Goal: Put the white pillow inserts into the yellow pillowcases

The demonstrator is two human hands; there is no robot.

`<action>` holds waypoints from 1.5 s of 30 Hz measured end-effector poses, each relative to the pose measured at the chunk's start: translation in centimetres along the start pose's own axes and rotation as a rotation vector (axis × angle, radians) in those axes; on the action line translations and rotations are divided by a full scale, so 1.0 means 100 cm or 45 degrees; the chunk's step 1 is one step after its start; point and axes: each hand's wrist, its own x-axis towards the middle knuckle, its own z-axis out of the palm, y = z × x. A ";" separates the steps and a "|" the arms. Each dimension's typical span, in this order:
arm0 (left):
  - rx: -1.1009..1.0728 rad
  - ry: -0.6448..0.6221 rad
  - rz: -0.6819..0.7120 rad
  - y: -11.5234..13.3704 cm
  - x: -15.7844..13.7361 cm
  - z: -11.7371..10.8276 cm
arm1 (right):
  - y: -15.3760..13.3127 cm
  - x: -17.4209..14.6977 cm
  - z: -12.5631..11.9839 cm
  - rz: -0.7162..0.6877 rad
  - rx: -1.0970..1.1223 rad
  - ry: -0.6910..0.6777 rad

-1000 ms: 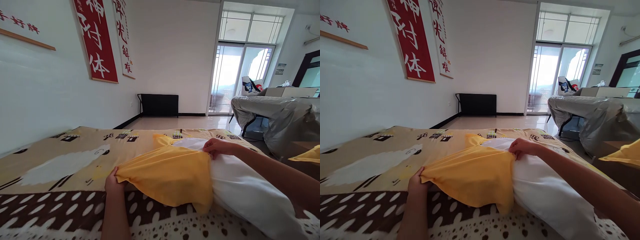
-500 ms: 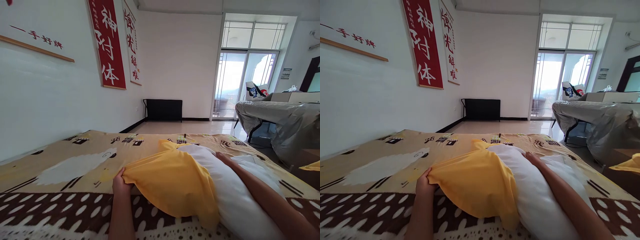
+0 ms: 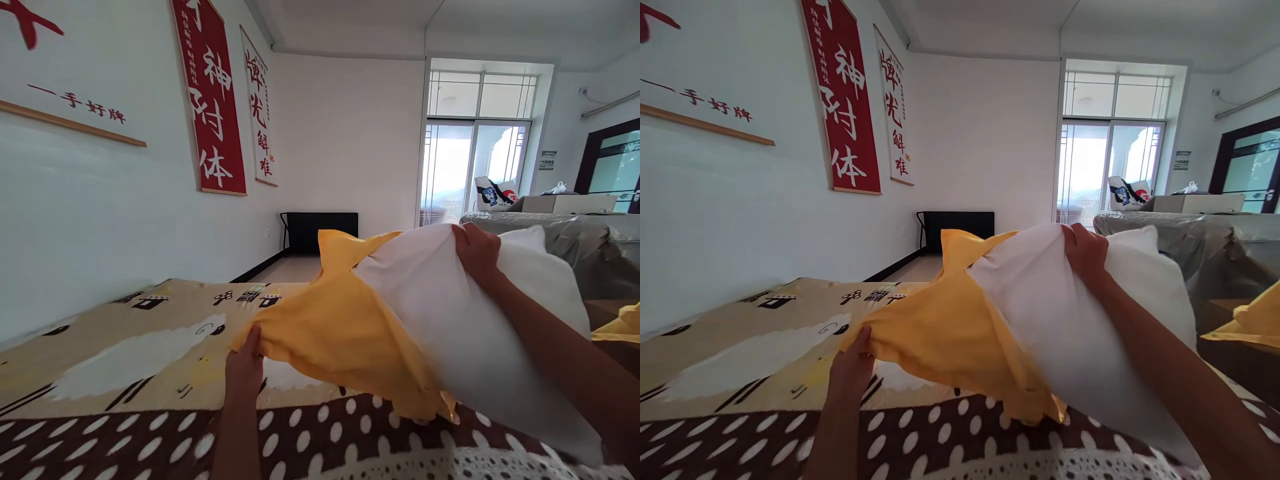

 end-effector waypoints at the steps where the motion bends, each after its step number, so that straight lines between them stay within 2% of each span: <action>1: 0.044 -0.057 0.001 -0.007 0.001 0.001 | -0.003 0.006 -0.007 -0.080 0.054 0.168; 3: 0.164 -0.123 -0.034 -0.022 0.004 0.002 | -0.009 0.008 -0.020 -0.297 0.151 0.395; 5: 0.301 -0.105 -0.045 -0.035 0.007 0.003 | -0.010 -0.005 -0.029 -0.554 0.206 0.426; 7: 0.393 -0.051 0.004 -0.041 0.009 0.004 | -0.008 -0.031 -0.034 -0.836 0.232 0.259; 9: 0.417 -0.008 0.117 -0.039 0.008 0.007 | -0.005 -0.063 -0.037 -1.101 0.247 0.000; 11: 0.400 0.010 0.263 -0.029 0.003 0.012 | -0.001 -0.093 -0.039 -1.286 0.269 -0.195; 12: 0.385 0.012 0.334 -0.022 -0.001 0.015 | 0.001 -0.105 -0.041 -1.320 0.286 -0.245; 15: 0.394 0.026 0.619 0.006 -0.025 0.024 | 0.000 -0.121 -0.049 -1.277 0.369 -0.295; 18: 0.507 0.076 1.027 0.029 -0.061 0.036 | -0.010 -0.118 -0.065 -1.262 0.401 -0.333; 19: 0.549 0.038 1.143 0.034 -0.075 0.041 | -0.016 -0.115 -0.072 -1.264 0.384 -0.347; 22: 0.678 -0.288 1.449 0.034 -0.114 0.058 | -0.035 -0.108 -0.087 -1.194 0.299 -0.342; 25: 0.847 -0.646 1.682 0.019 -0.143 0.075 | -0.054 -0.104 -0.093 -1.032 0.169 -0.392; 28: 1.078 -0.765 1.788 0.001 -0.155 0.086 | -0.065 -0.104 -0.090 -0.922 0.088 -0.597; 32: 1.308 -0.681 1.835 -0.012 -0.150 0.090 | -0.065 -0.110 -0.085 -0.930 0.120 -0.858; 35: 1.413 -0.586 1.855 -0.014 -0.141 0.088 | -0.065 -0.114 -0.086 -0.965 0.105 -0.854; 39: 1.277 -0.469 1.939 -0.010 -0.134 0.084 | -0.072 -0.124 -0.089 -1.063 0.070 -0.785; 42: 1.153 -0.445 1.949 -0.003 -0.139 0.081 | -0.081 -0.133 -0.087 -1.139 0.071 -0.767; 45: 1.101 -0.491 1.959 0.003 -0.154 0.081 | -0.091 -0.141 -0.084 -1.186 0.100 -0.800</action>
